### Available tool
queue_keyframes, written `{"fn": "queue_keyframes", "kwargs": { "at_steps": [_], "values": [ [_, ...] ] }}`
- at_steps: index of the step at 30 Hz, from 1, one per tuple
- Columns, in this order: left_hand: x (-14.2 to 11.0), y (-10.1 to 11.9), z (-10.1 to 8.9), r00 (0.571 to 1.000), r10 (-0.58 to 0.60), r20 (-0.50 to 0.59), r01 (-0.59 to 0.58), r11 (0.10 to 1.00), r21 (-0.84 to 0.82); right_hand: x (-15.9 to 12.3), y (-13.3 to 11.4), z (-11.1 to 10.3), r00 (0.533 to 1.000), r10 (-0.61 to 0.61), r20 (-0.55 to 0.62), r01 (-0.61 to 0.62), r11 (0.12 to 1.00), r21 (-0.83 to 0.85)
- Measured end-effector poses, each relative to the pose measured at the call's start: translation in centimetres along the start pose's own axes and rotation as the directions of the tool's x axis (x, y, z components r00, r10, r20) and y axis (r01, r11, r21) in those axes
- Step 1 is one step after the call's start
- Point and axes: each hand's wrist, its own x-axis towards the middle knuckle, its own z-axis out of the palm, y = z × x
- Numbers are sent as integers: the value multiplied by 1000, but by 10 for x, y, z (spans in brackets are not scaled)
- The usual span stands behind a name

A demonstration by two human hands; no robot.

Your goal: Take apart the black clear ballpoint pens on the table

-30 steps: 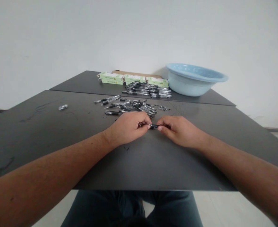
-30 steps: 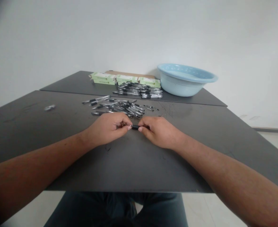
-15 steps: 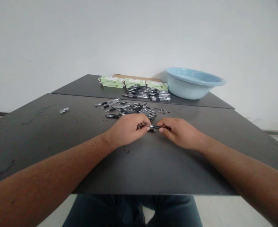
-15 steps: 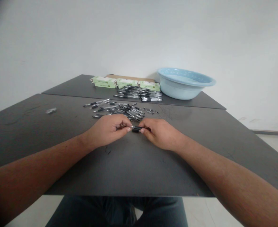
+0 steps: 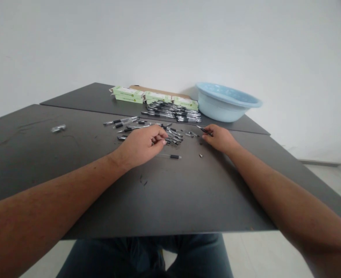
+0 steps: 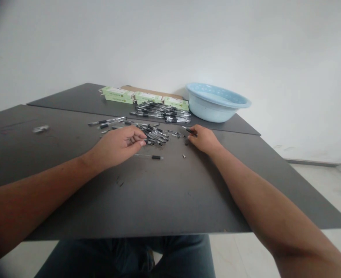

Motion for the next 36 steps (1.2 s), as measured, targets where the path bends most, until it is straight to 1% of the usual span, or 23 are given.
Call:
{"fn": "queue_keyframes", "kwargs": {
  "at_steps": [5, 9, 12, 16, 19, 23, 26, 28, 30, 33, 36],
  "values": [
    [1, 0, 1, 1000, 5, -3, -5, 1000, 6, 8, -8, 13, 999, -44, 10, 44, 999, -20],
    [0, 1, 2, 1000, 9, 0, -9, 1000, 7, 9, -11, 19, 999, -43, -4, 43, 998, -43],
    [-1, -1, 2, 1000, 15, 11, -15, 1000, 0, 9, -13, 19, 999, -29, -33, 27, 998, -57],
    [-1, -2, 2, 1000, 15, 17, -15, 1000, 6, 5, -17, 10, 996, -10, -87, 6, 999, -50],
    [0, -1, 3, 1000, 8, 14, -8, 1000, 5, -6, -28, 0, 992, -44, -117, 43, 999, -10],
    [0, 2, 4, 999, -4, 48, 6, 999, -46, -34, -60, -12, 977, -165, -133, 181, 977, 116],
    [-4, 6, 6, 994, 32, 103, -18, 991, -132, -54, -86, -19, 964, -241, -114, 260, 943, 209],
    [-6, 9, 6, 989, 70, 131, -48, 985, -164, -63, -98, -22, 954, -280, -105, 297, 922, 250],
    [-7, 12, 6, 984, 109, 143, -87, 985, -151, -67, -104, -22, 949, -303, -93, 317, 904, 286],
    [-7, 14, 6, 973, 176, 151, -167, 983, -71, -67, -105, -20, 950, -302, -83, 313, 897, 312],
    [-6, 14, 6, 970, 195, 148, -194, 981, -17, -67, -105, -19, 951, -296, -94, 311, 900, 305]
  ]
}}
